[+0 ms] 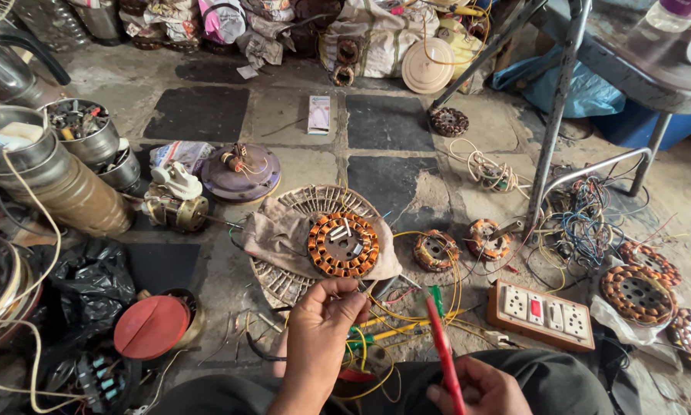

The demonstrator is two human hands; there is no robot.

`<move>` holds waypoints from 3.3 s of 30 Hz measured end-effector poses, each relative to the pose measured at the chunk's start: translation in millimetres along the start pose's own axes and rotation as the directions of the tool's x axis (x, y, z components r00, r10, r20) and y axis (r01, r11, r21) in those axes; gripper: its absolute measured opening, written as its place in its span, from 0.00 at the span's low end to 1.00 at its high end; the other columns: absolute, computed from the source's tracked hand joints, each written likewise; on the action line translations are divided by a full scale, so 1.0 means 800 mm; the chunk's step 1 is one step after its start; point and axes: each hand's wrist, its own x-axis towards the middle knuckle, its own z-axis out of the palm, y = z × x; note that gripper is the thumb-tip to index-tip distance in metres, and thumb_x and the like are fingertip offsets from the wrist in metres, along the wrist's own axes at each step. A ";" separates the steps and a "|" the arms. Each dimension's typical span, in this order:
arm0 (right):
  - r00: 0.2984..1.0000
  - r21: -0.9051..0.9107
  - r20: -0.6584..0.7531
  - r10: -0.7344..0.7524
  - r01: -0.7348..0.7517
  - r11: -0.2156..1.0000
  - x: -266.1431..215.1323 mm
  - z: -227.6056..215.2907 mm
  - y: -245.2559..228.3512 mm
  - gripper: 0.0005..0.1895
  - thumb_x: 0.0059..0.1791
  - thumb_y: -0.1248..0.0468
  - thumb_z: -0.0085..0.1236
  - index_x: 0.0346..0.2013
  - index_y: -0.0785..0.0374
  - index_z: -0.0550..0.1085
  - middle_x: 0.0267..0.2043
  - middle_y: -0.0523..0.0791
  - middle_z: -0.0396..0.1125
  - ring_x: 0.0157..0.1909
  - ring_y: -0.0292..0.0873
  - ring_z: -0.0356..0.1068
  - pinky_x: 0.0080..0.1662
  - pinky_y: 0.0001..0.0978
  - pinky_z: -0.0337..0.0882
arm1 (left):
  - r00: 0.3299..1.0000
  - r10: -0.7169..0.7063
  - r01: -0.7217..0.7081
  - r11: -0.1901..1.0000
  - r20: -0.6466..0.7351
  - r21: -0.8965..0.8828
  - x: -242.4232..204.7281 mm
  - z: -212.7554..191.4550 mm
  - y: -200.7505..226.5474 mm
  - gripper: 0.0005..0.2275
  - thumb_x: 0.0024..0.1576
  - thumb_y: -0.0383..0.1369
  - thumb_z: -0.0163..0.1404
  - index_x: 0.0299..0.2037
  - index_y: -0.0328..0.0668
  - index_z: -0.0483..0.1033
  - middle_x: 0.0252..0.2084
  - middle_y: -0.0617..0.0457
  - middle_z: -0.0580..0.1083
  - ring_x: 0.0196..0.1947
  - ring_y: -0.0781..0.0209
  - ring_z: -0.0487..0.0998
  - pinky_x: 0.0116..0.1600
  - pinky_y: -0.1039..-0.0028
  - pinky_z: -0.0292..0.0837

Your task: The person repairs a ceiling fan stator by stripping wire insulation with a tool, connecting wires to the electrical leads, and applying tape. They handle a stator, wires, and tools while sitting on the workshop floor among other fan components.

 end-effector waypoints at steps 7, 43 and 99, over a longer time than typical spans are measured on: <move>0.978 -0.348 -0.056 -0.200 0.168 0.922 -0.021 0.012 -0.061 0.23 0.31 0.56 0.85 0.36 0.58 0.85 0.19 0.39 0.71 0.22 0.29 0.65 0.29 0.24 0.66 | 0.991 0.130 -0.134 0.972 0.035 0.192 -0.005 0.002 0.003 0.12 0.56 0.20 0.56 0.49 0.34 0.75 0.35 0.55 0.75 0.33 0.73 0.73 0.41 0.81 0.74; 0.921 -0.430 0.026 -0.390 0.362 0.827 -0.027 -0.021 -0.084 0.28 0.28 0.53 0.83 0.40 0.55 0.85 0.30 0.43 0.78 0.29 0.38 0.79 0.35 0.30 0.77 | 0.934 0.186 -0.324 0.803 0.306 0.500 -0.013 0.006 0.052 0.16 0.56 0.31 0.58 0.52 0.38 0.72 0.51 0.55 0.75 0.50 0.61 0.77 0.48 0.69 0.74; 0.940 0.636 0.128 -0.316 0.166 0.753 0.113 0.058 -0.170 0.12 0.55 0.62 0.53 0.40 0.71 0.77 0.34 0.45 0.73 0.35 0.37 0.70 0.40 0.31 0.73 | 0.934 0.166 -0.349 0.601 0.316 0.718 0.076 0.032 0.006 0.04 0.56 0.29 0.57 0.34 0.37 0.77 0.27 0.54 0.76 0.27 0.64 0.77 0.34 0.72 0.73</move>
